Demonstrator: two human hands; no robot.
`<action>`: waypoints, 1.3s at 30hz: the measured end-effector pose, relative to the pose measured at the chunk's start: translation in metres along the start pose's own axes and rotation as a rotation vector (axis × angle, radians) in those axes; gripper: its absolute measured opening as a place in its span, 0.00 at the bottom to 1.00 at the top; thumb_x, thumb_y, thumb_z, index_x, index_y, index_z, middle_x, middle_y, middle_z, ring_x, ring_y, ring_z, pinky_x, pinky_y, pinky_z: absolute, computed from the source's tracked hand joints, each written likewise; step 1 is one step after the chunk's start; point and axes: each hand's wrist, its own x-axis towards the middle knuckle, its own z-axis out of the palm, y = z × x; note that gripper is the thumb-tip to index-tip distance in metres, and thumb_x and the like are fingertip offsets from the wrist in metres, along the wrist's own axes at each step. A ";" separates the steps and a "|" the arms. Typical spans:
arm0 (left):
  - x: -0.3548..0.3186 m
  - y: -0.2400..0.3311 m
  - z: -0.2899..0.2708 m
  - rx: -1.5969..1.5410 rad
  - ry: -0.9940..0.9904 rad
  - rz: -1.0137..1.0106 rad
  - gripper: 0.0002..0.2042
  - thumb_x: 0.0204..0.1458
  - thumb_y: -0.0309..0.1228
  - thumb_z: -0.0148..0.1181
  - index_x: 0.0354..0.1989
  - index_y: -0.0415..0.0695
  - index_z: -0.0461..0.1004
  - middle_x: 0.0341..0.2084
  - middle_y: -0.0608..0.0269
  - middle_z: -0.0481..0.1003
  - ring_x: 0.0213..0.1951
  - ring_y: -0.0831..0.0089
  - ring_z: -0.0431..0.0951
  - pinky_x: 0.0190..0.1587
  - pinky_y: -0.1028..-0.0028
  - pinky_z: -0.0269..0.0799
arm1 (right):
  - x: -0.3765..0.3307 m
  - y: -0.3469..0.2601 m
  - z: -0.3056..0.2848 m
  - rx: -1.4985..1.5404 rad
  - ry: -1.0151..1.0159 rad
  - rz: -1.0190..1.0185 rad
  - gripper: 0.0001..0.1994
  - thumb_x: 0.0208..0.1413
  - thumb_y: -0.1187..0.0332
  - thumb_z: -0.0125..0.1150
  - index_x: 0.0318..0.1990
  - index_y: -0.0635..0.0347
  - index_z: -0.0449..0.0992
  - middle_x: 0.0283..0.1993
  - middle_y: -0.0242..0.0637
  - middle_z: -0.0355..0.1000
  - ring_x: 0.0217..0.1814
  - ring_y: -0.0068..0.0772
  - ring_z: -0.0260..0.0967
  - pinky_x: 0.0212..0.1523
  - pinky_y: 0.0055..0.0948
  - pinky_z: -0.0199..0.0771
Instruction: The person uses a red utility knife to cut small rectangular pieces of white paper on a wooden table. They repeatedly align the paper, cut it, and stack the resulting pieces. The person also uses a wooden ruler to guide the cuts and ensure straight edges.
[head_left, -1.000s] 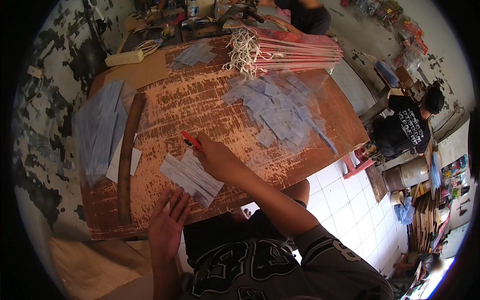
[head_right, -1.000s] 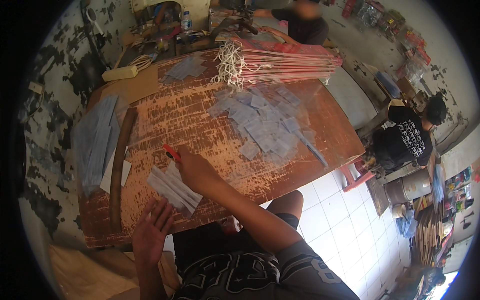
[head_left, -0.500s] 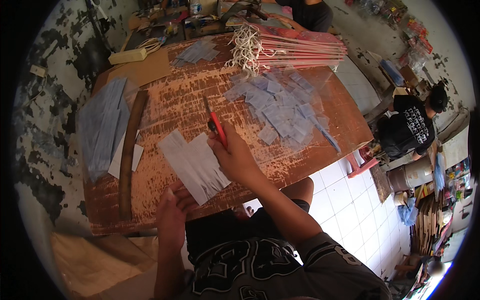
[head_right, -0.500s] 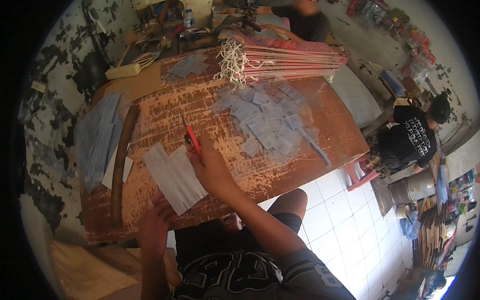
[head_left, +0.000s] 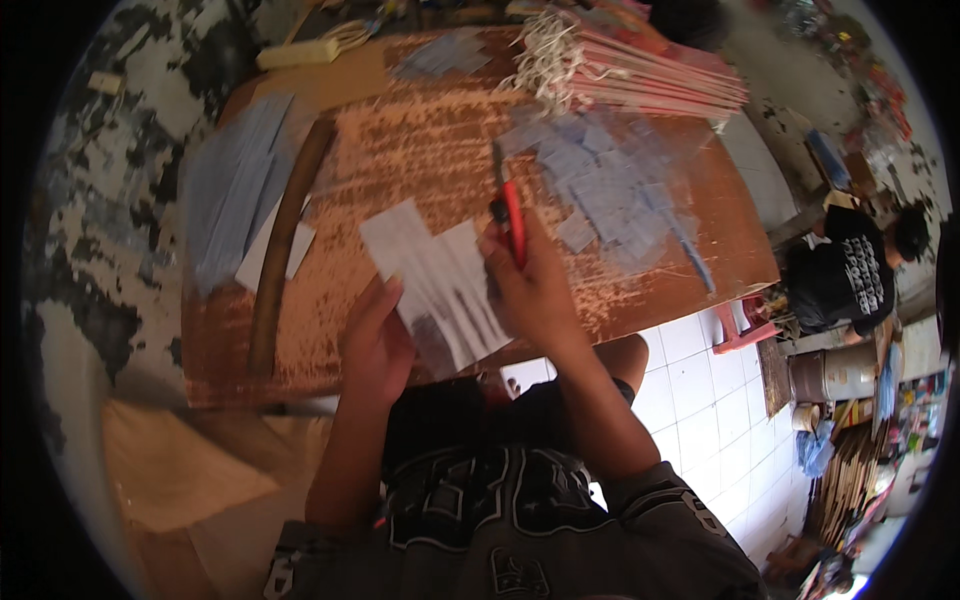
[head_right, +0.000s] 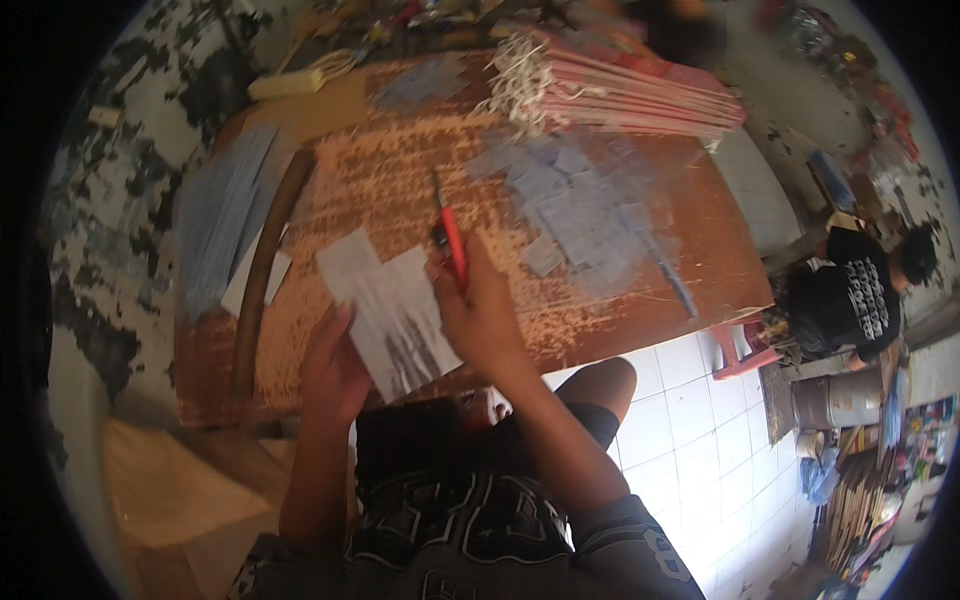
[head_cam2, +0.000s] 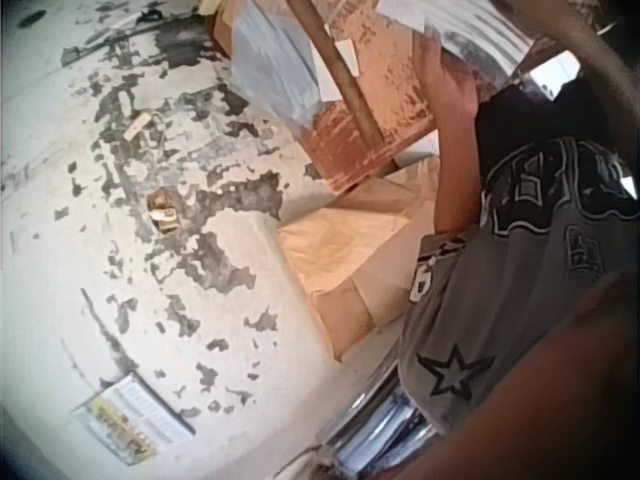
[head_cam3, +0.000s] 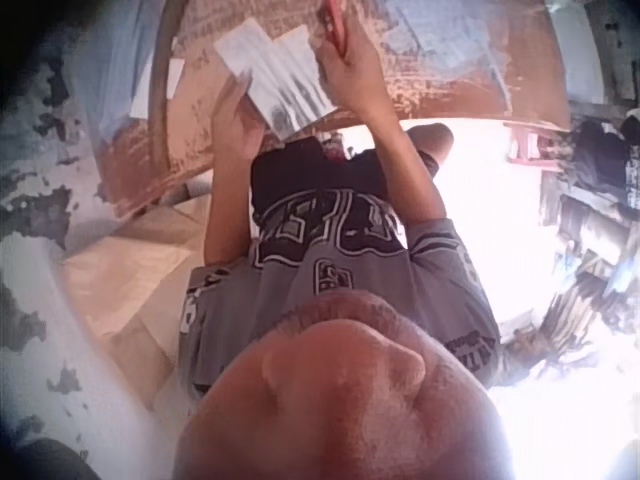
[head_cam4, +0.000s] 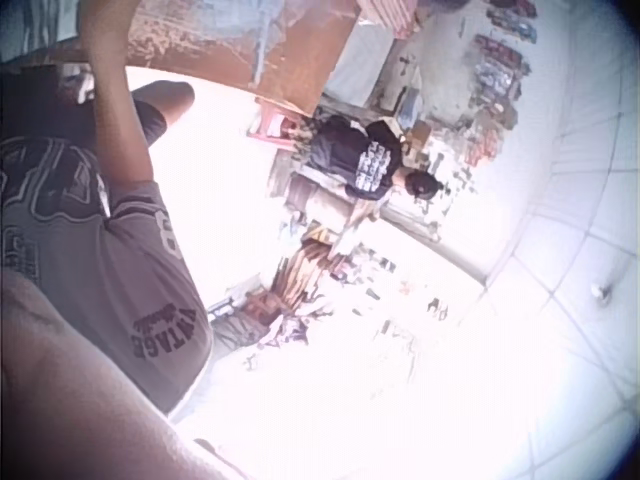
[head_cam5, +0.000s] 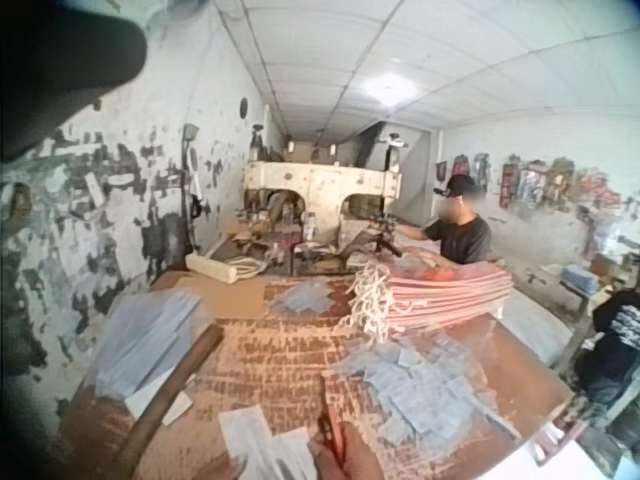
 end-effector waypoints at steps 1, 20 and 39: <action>0.003 -0.001 0.000 0.061 0.006 0.040 0.25 0.73 0.37 0.55 0.73 0.35 0.65 0.63 0.54 0.77 0.63 0.64 0.79 0.68 0.60 0.73 | 0.000 -0.003 -0.002 -0.017 0.000 0.014 0.12 0.72 0.71 0.61 0.56 0.66 0.71 0.34 0.39 0.75 0.34 0.30 0.74 0.37 0.32 0.75; 0.015 -0.009 -0.006 -0.185 -0.340 -0.021 0.37 0.70 0.44 0.52 0.81 0.35 0.50 0.77 0.49 0.63 0.76 0.51 0.65 0.77 0.50 0.62 | -0.013 -0.022 -0.007 0.136 -0.045 -0.003 0.07 0.75 0.69 0.59 0.51 0.60 0.69 0.35 0.25 0.67 0.32 0.12 0.65 0.32 0.18 0.68; 0.003 -0.013 0.005 0.041 -0.029 -0.045 0.25 0.70 0.30 0.58 0.74 0.40 0.65 0.64 0.56 0.76 0.64 0.65 0.77 0.67 0.61 0.74 | -0.018 -0.023 0.001 0.038 -0.006 0.018 0.08 0.75 0.69 0.58 0.55 0.61 0.70 0.30 0.29 0.70 0.26 0.16 0.66 0.28 0.23 0.68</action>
